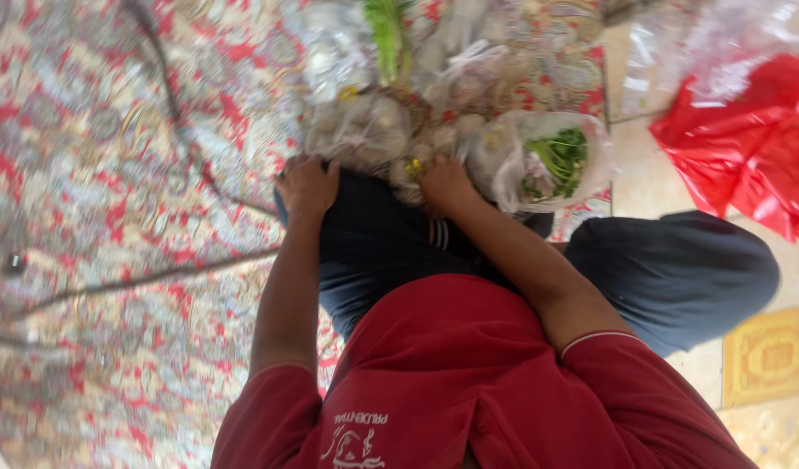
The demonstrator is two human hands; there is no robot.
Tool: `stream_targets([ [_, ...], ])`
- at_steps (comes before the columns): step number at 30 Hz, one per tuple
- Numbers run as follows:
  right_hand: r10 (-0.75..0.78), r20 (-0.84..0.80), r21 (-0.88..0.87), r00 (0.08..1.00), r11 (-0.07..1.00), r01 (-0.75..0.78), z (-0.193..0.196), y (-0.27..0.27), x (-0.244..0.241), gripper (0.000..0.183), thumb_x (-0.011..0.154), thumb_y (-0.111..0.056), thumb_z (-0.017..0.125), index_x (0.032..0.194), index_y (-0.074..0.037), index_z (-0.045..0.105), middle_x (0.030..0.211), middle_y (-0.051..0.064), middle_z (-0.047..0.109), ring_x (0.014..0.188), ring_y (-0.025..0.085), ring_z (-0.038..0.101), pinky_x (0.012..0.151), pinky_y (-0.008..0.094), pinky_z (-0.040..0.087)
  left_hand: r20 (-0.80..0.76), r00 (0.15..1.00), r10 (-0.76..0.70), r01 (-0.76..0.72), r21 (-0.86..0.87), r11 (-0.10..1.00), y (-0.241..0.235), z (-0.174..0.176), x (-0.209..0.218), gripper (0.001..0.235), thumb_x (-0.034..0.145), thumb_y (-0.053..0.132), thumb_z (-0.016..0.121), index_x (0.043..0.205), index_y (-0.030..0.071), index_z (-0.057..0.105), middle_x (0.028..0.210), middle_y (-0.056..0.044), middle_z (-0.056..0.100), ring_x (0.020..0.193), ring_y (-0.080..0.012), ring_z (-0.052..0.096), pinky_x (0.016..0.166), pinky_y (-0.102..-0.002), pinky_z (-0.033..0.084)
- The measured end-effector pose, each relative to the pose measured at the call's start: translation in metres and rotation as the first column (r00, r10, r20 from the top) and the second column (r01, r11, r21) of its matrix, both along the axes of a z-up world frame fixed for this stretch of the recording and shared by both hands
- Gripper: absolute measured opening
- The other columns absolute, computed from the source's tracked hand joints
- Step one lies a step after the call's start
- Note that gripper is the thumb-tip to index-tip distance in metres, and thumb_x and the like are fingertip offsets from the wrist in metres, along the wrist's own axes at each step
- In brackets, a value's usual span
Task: The person sits on a patterned rug and sorts small, round produce and green leafy vegetables into clear plastic bags. They open bags, transfer items by hand, and tie the bags closed.
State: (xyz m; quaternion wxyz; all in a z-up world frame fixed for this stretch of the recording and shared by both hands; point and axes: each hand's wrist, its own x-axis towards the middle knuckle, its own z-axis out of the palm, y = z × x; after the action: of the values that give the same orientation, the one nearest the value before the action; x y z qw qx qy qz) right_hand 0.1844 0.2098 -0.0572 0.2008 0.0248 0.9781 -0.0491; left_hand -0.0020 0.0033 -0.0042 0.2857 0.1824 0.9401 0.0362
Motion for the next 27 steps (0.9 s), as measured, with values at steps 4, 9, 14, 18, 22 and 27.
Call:
stream_targets([
  [4,0.033,-0.214,-0.174,0.976,0.982,-0.071,0.049,0.004,0.029,0.049,0.075,-0.032,0.072,0.117,-0.008,0.071,0.13,0.018,0.064,0.117,0.039,0.057,0.085,0.053,0.049,-0.097,0.995,-0.033,0.042,0.101,0.994,-0.003,-0.012,0.0,0.048,0.095,0.047,0.062,0.124,0.01,0.067,0.134,-0.013,0.061,0.135,-0.0328,0.045,0.113,-0.065,0.024],
  [9,-0.214,-0.469,-0.516,0.857,0.854,-0.069,0.141,0.057,0.08,0.031,0.094,-0.025,0.075,0.12,-0.008,0.071,0.115,0.012,0.069,0.114,0.036,0.064,0.096,0.046,0.054,-0.378,0.904,-0.2,0.351,0.389,0.852,0.018,-0.014,0.029,0.038,0.1,0.03,0.066,0.131,0.008,0.067,0.121,-0.016,0.066,0.119,-0.0357,0.057,0.105,-0.055,0.042],
  [14,-0.342,-0.613,-0.005,0.712,0.903,0.429,0.191,0.165,0.137,0.061,0.072,-0.036,0.081,0.125,-0.009,0.066,0.116,0.019,0.071,0.105,0.038,0.067,0.082,0.046,0.054,-0.042,0.911,-0.41,0.297,0.757,0.581,0.105,0.019,0.123,0.052,0.094,0.03,0.07,0.137,0.002,0.059,0.108,-0.018,0.067,0.102,-0.0382,0.062,0.093,-0.05,0.046],
  [18,-0.779,0.044,-0.008,0.626,0.626,0.78,0.154,0.198,0.168,0.08,0.077,-0.03,0.081,0.146,-0.009,0.047,0.107,0.023,0.07,0.099,0.044,0.066,0.083,0.054,0.052,0.046,0.866,-0.499,0.315,0.723,0.615,0.167,0.045,0.188,0.071,0.086,0.037,0.078,0.134,-0.007,0.049,0.113,-0.027,0.064,0.101,-0.0434,0.063,0.083,-0.052,0.049],
  [22,-0.853,-0.017,-0.191,0.521,0.514,0.836,0.102,0.221,0.177,0.034,0.095,-0.017,0.061,0.129,-0.013,0.065,0.113,0.024,0.072,0.106,0.044,0.068,0.091,0.054,0.052,0.042,0.908,-0.417,0.274,0.693,0.667,0.196,0.045,0.197,0.052,0.099,0.024,0.061,0.143,-0.003,0.051,0.107,-0.025,0.069,0.093,-0.0438,0.067,0.081,-0.052,0.051],
  [27,-0.862,-0.141,-0.568,0.488,0.474,0.673,0.076,0.24,0.191,0.029,0.103,-0.026,0.057,0.125,-0.01,0.068,0.119,0.019,0.076,0.116,0.038,0.071,0.103,0.047,0.056,0.457,0.844,-0.28,-0.24,0.789,0.566,0.21,0.022,0.174,0.022,0.106,0.017,0.059,0.12,0.001,0.064,0.086,-0.01,0.069,0.082,-0.023,0.069,0.076,-0.038,0.054],
])
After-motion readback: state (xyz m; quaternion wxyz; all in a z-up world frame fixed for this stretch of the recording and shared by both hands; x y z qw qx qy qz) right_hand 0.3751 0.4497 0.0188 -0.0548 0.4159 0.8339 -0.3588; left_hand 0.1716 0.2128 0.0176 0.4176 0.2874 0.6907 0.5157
